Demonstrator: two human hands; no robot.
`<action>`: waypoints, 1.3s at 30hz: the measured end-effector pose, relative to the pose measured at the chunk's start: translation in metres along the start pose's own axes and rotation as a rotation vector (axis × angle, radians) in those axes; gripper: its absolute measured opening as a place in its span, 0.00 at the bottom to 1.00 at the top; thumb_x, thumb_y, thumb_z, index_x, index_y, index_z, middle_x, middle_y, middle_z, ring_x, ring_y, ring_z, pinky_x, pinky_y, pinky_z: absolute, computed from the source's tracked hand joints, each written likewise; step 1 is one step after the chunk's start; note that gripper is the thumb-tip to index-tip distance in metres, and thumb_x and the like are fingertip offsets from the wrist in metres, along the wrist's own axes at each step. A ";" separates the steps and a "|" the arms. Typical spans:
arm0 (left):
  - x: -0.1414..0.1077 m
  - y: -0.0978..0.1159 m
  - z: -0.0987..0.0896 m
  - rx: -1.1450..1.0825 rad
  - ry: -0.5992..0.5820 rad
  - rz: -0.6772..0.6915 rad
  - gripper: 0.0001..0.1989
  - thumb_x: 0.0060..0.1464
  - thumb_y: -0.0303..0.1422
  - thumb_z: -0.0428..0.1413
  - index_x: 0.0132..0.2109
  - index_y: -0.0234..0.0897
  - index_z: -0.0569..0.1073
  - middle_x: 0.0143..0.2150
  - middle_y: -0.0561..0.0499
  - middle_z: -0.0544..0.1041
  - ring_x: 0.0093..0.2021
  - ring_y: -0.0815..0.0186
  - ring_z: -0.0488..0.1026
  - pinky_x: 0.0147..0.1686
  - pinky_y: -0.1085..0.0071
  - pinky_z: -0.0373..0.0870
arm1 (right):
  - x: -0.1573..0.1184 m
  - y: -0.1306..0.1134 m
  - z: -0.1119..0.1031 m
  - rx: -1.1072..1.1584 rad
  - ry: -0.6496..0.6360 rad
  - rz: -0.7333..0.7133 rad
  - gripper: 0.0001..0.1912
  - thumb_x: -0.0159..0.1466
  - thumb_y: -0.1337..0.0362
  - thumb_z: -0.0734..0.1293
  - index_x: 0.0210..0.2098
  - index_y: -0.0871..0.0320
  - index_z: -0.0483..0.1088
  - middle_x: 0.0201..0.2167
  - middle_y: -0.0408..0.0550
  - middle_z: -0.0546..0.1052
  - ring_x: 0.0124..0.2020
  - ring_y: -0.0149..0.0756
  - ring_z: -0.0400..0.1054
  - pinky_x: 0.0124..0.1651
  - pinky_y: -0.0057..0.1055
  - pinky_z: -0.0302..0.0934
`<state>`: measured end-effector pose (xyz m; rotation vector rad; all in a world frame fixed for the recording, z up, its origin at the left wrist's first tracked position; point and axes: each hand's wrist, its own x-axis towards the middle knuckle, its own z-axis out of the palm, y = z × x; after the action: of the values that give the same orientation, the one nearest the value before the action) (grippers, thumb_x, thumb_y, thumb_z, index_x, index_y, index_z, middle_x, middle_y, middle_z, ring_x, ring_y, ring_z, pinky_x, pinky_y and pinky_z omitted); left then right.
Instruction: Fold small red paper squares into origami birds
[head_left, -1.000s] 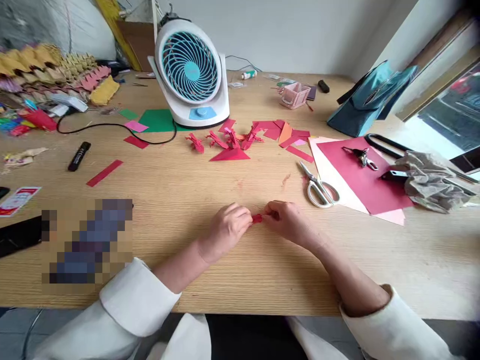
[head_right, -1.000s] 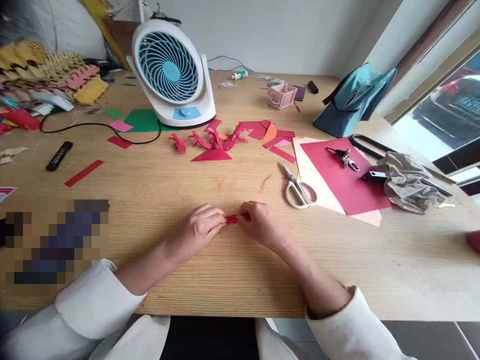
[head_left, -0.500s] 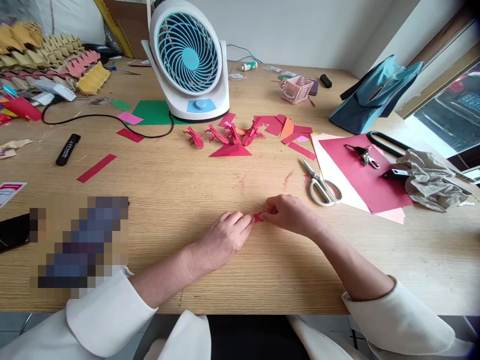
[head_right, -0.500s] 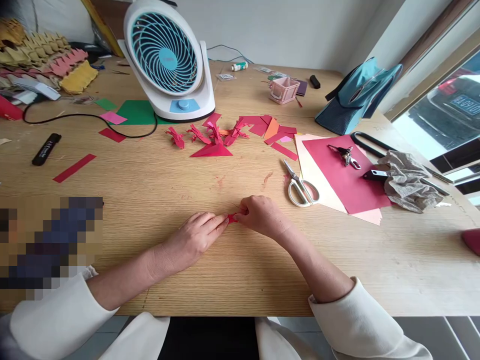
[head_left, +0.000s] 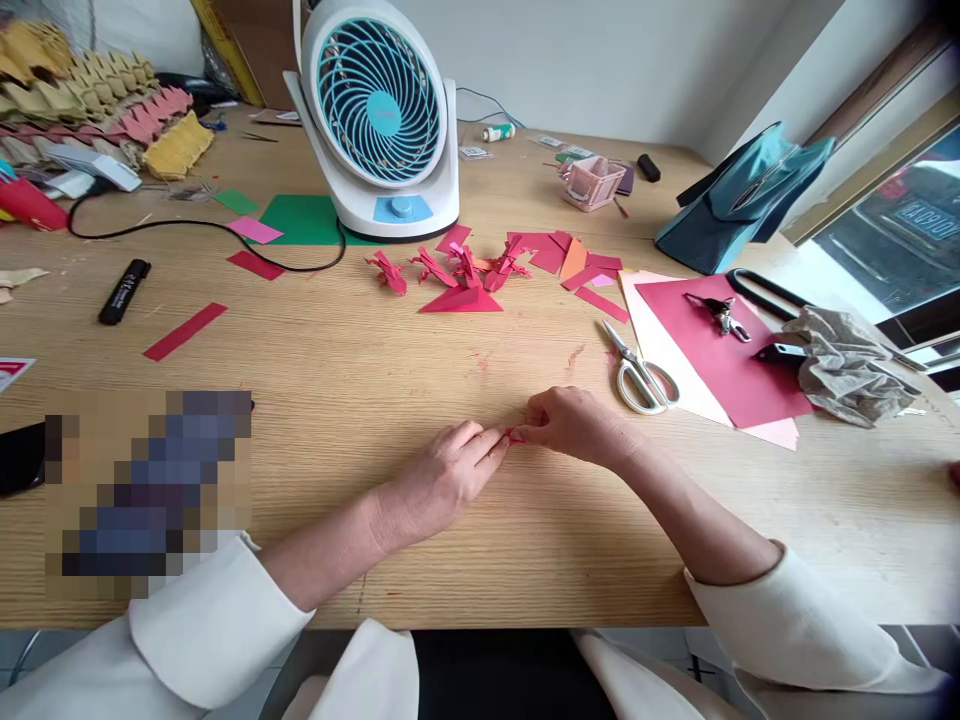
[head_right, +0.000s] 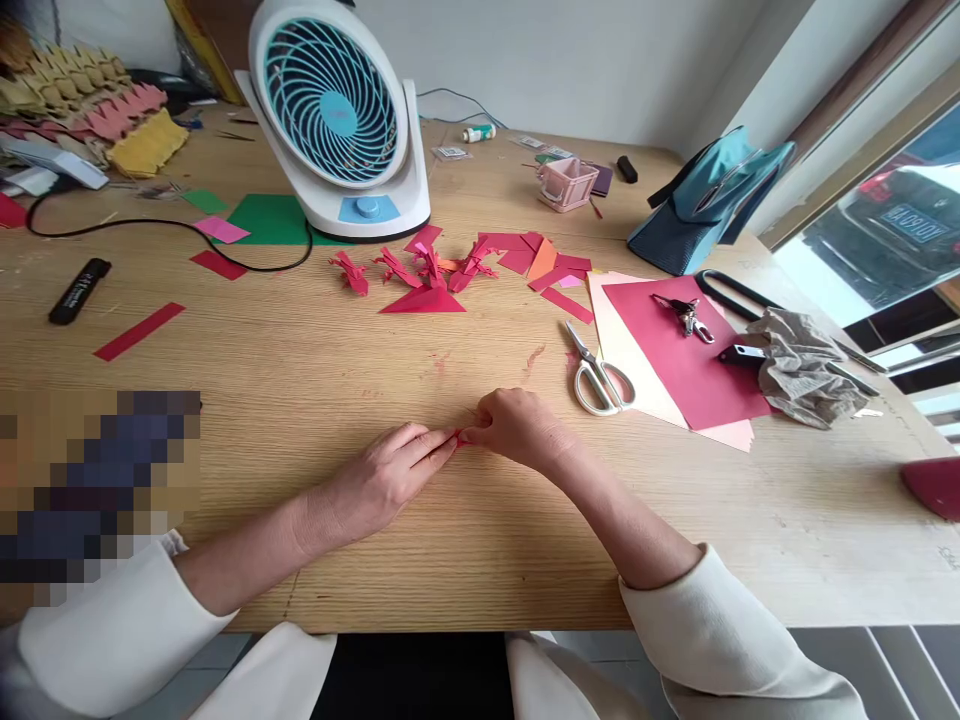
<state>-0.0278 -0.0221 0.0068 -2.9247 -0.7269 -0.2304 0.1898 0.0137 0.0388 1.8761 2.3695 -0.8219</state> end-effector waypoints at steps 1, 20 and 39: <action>0.001 0.000 0.000 -0.001 -0.004 -0.008 0.22 0.62 0.21 0.46 0.62 0.24 0.65 0.56 0.39 0.73 0.47 0.59 0.68 0.47 0.63 0.70 | -0.001 0.001 0.001 0.007 0.009 -0.003 0.17 0.60 0.54 0.68 0.20 0.57 0.67 0.19 0.42 0.71 0.22 0.30 0.61 0.27 0.29 0.48; -0.002 -0.001 -0.005 0.025 -0.003 0.030 0.23 0.64 0.22 0.43 0.63 0.23 0.64 0.60 0.38 0.73 0.49 0.59 0.70 0.49 0.63 0.70 | -0.008 -0.005 0.008 0.082 0.086 0.037 0.08 0.59 0.64 0.67 0.24 0.57 0.69 0.22 0.42 0.73 0.23 0.29 0.61 0.28 0.28 0.49; 0.001 0.002 -0.004 0.017 -0.020 -0.009 0.20 0.62 0.22 0.45 0.59 0.29 0.69 0.58 0.41 0.74 0.49 0.60 0.70 0.49 0.64 0.70 | -0.014 0.000 0.017 0.147 0.155 -0.050 0.04 0.59 0.68 0.68 0.26 0.58 0.71 0.24 0.42 0.71 0.25 0.29 0.60 0.29 0.27 0.51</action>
<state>-0.0267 -0.0238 0.0106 -2.9125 -0.7421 -0.1956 0.1883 -0.0058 0.0282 2.0123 2.5201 -0.9104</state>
